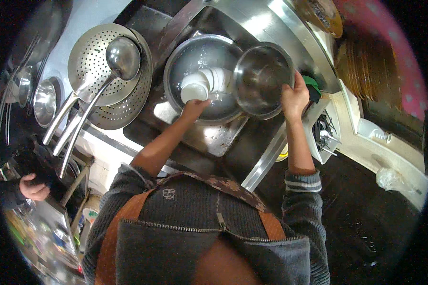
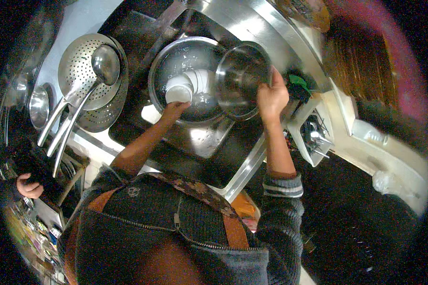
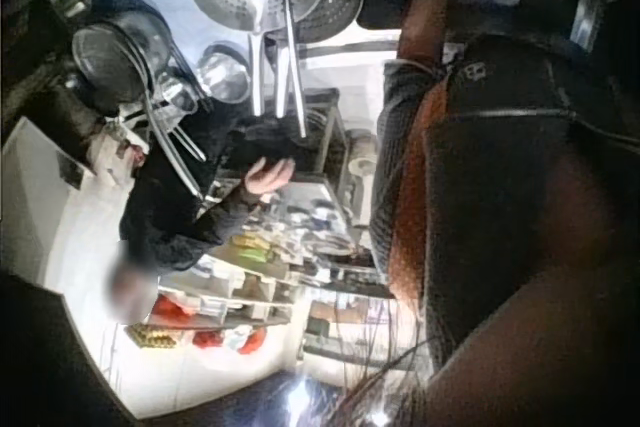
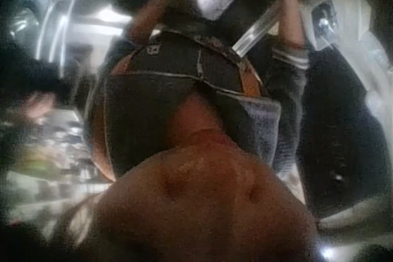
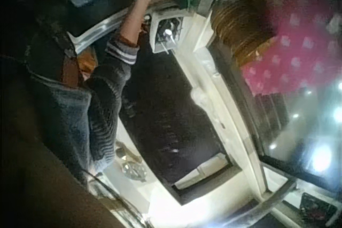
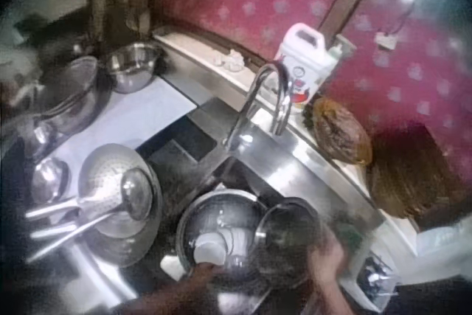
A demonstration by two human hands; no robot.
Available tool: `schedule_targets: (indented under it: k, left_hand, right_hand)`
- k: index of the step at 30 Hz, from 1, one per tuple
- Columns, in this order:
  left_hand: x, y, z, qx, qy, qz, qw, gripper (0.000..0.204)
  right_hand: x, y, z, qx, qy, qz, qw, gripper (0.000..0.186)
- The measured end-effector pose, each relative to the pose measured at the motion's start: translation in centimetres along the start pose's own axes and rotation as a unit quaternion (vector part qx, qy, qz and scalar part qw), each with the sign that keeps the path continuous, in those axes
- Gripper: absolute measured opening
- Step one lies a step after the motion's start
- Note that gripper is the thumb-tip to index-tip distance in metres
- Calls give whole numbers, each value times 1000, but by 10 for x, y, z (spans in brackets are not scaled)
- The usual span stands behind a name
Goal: The person rinses a white bowl and several square plates under running water in a kitchen sink, then stacks the clean plates on a nearby shelf. The person also rinses a metal bowl and places it in the sink.
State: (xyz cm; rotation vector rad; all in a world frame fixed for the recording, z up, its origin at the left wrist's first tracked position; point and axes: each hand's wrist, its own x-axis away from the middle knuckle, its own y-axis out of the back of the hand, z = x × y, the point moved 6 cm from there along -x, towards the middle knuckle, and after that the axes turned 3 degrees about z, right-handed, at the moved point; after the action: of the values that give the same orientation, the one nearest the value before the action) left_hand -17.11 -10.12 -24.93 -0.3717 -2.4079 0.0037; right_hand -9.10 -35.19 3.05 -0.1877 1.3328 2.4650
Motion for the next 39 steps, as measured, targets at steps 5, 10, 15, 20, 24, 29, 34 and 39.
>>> schedule_targets:
  k: [5, 10, 15, 20, 24, 29, 34, 39]
  left_hand:
    - [87, -11, -107, 299, 35, 137, 944, 49]
    - [114, -6, -152, 320, 5, 131, 938, 54]
    - [126, 44, -193, 278, -32, -5, 960, 55]
    - [135, 64, -219, 251, -86, -82, 961, 42]
    - [124, 57, -207, 238, -57, -22, 969, 39]
    - [110, 61, -184, 283, 35, 8, 958, 32]
    - [94, 49, -186, 308, 69, 55, 947, 36]
    - [74, 69, -194, 187, -113, -58, 974, 63]
  right_hand:
    - [54, 2, -48, -419, -278, 39, 864, 44]
    - [63, -25, -24, -458, -263, 55, 848, 34]
    - [-34, -36, 53, -26, -31, 144, 989, 53]
    - [-163, -138, 117, 46, 242, 107, 963, 42]
    - [-213, -205, 104, -13, 279, 14, 960, 29]
    - [-176, -206, 123, 90, 335, 143, 927, 12]
    - [-31, -186, 134, 171, 482, 376, 772, 11]
    - [-7, -184, 84, 113, 348, 377, 851, 30]
